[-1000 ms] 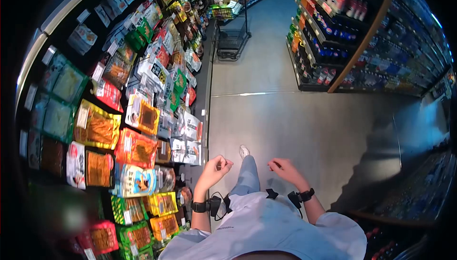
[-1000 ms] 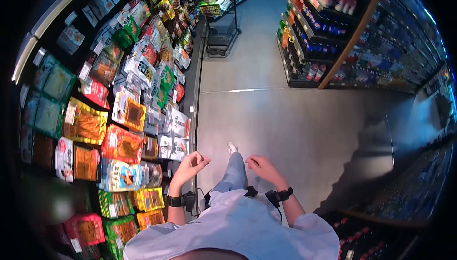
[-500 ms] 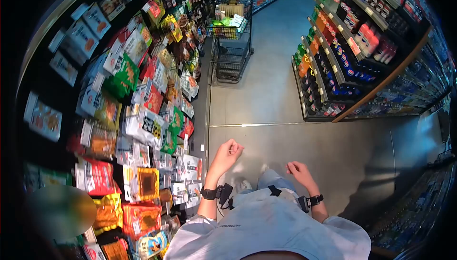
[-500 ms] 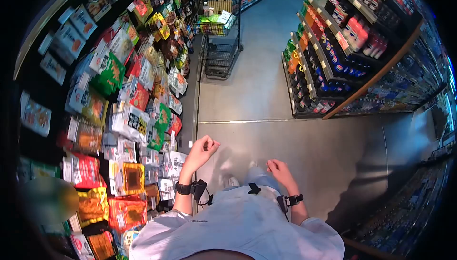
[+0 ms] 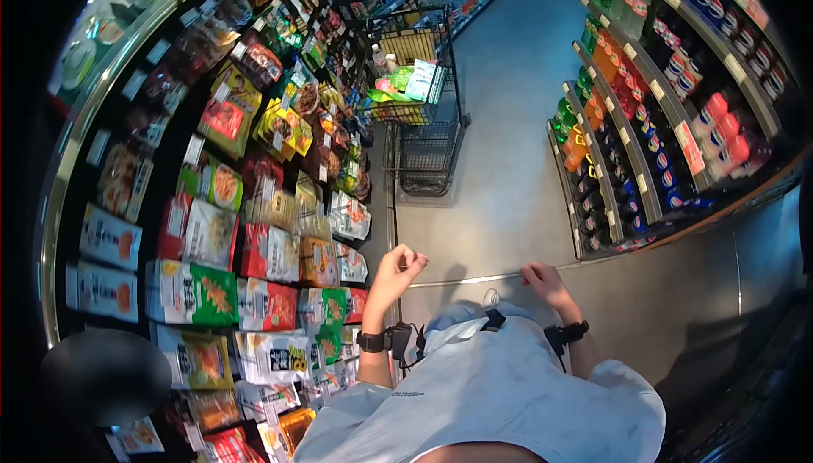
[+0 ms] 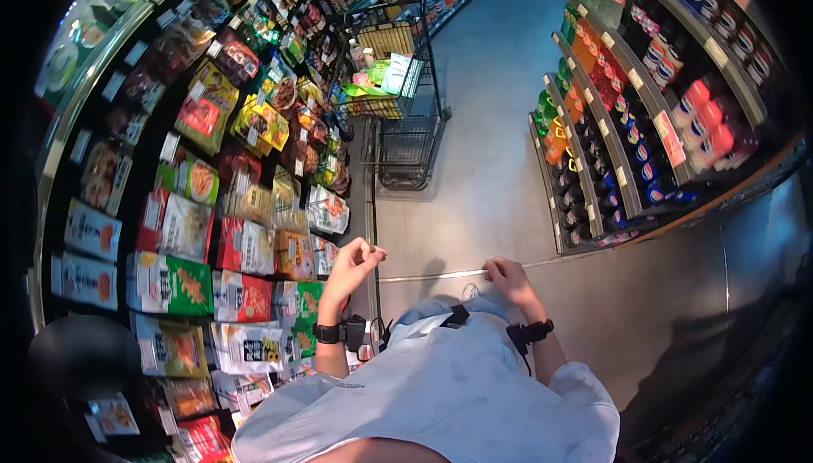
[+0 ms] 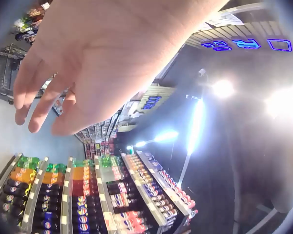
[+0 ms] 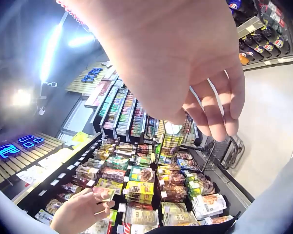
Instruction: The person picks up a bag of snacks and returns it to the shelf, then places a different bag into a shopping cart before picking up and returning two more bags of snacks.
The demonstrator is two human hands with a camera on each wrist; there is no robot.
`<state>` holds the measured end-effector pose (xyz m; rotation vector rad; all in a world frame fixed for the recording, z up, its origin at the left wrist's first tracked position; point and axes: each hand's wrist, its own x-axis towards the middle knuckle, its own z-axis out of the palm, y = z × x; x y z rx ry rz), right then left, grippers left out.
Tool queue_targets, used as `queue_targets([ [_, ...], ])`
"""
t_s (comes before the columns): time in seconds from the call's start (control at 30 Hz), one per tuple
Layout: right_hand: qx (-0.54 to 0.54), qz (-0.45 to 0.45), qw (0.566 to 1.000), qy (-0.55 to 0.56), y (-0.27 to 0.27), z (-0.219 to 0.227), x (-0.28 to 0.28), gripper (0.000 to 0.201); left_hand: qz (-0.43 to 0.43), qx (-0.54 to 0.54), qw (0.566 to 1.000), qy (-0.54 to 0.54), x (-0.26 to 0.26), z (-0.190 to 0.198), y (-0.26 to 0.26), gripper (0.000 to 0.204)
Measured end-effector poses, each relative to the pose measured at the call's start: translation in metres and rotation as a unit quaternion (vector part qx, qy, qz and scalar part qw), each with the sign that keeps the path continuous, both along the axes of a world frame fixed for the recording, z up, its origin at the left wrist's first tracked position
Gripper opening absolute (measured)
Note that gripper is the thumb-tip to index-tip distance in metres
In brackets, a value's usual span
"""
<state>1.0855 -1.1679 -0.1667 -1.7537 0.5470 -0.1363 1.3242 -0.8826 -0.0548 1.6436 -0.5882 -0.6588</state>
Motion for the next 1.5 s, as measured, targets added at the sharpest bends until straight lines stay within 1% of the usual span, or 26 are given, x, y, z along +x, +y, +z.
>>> queue_targets([
  [0.07,-0.021,0.017,1.0,0.007,-0.027,0.009,0.047,0.033,0.036,0.009,0.999,0.012,0.043,0.002,-0.015,0.028],
  [0.13,-0.022,0.025,0.999,0.042,-0.041,0.042,0.095,0.031,0.055,-0.006,0.998,0.011,0.086,-0.008,-0.027,0.028],
  [0.17,-0.019,0.037,0.999,0.009,-0.051,0.028,0.117,0.031,0.064,-0.005,0.998,0.011,0.108,-0.013,-0.035,0.028],
  [0.27,-0.044,0.092,0.994,0.028,-0.074,0.027,0.188,0.032,0.069,0.007,0.998,0.0,0.182,-0.022,-0.059,0.028],
  [0.4,-0.057,0.125,0.99,0.041,-0.104,0.03,0.287,0.03,0.109,-0.029,0.994,0.0,0.3,-0.056,-0.09,0.03],
  [0.5,-0.093,0.098,0.989,0.067,-0.128,0.016,0.361,0.034,0.155,-0.068,0.985,0.047,0.384,-0.079,-0.108,0.029],
  [0.57,-0.101,0.116,0.987,0.052,-0.148,0.024,0.414,0.033,0.177,-0.1,0.975,0.094,0.439,-0.103,-0.115,0.028],
  [0.6,-0.102,0.126,0.986,0.046,-0.156,0.028,0.436,0.033,0.192,-0.095,0.968,0.128,0.464,-0.102,-0.12,0.022],
  [0.63,-0.057,0.101,0.991,0.06,-0.159,0.039,0.461,0.033,0.211,-0.067,0.966,0.135,0.487,-0.105,-0.126,0.016],
  [0.67,-0.049,0.099,0.992,0.058,-0.167,0.041,0.486,0.033,0.228,-0.039,0.963,0.14,0.512,-0.109,-0.132,0.011],
  [0.73,-0.029,0.091,0.994,0.061,-0.183,0.043,0.522,0.034,0.243,-0.024,0.961,0.131,0.563,-0.138,-0.143,0.018],
  [0.77,-0.049,0.1,0.991,0.078,-0.187,0.053,0.539,0.039,0.263,-0.025,0.953,0.147,0.587,-0.154,-0.15,0.023],
  [0.87,-0.036,0.102,0.991,0.081,-0.2,0.058,0.587,0.034,0.313,0.002,0.935,0.164,0.642,-0.17,-0.175,0.033],
  [0.9,-0.025,0.1,0.991,0.089,-0.207,0.051,0.6,0.035,0.314,0.009,0.938,0.148,0.657,-0.176,-0.181,0.034],
  [1.0,-0.005,0.145,0.986,0.085,-0.231,0.036,0.644,0.036,0.335,0.015,0.936,0.107,0.697,-0.219,-0.195,0.029],
  [1.07,0.01,0.177,0.98,0.094,-0.25,0.027,0.677,0.037,0.325,0.05,0.939,0.097,0.719,-0.243,-0.198,0.031],
  [1.13,0.039,0.198,0.976,0.082,-0.268,0.025,0.713,0.038,0.331,0.124,0.923,0.152,0.727,-0.229,-0.215,0.036],
  [1.17,0.053,0.211,0.972,0.092,-0.281,0.025,0.733,0.038,0.316,0.112,0.919,0.208,0.737,-0.251,-0.214,0.038],
  [1.2,0.068,0.219,0.968,0.097,-0.296,0.02,0.748,0.038,0.32,0.142,0.92,0.176,0.742,-0.257,-0.22,0.041],
  [1.27,0.102,0.233,0.962,0.098,-0.323,0.006,0.785,0.038,0.297,0.08,0.911,0.274,0.754,-0.307,-0.212,0.043],
  [1.3,0.083,0.259,0.957,0.106,-0.338,0.002,0.799,0.038,0.342,0.088,0.893,0.28,0.741,-0.256,-0.239,0.041],
  [1.33,0.093,0.267,0.954,0.102,-0.354,-0.002,0.81,0.038,0.417,0.089,0.868,0.256,0.733,-0.251,-0.256,0.034],
  [1.4,0.109,0.28,0.949,0.091,-0.384,-0.01,0.835,0.038,0.311,0.214,0.907,0.186,0.741,-0.257,-0.25,0.025],
  [1.43,0.082,0.277,0.952,0.103,-0.396,-0.016,0.845,0.038,0.296,0.304,0.905,0.041,0.741,-0.301,-0.235,0.026],
  [1.47,0.076,0.281,0.952,0.099,-0.41,-0.019,0.854,0.038,0.286,0.328,0.9,0.035,0.74,-0.28,-0.244,0.025],
  [1.5,0.071,0.283,0.952,0.095,-0.422,-0.022,0.863,0.039,0.303,0.338,0.891,0.021,0.737,-0.282,-0.248,0.025],
])
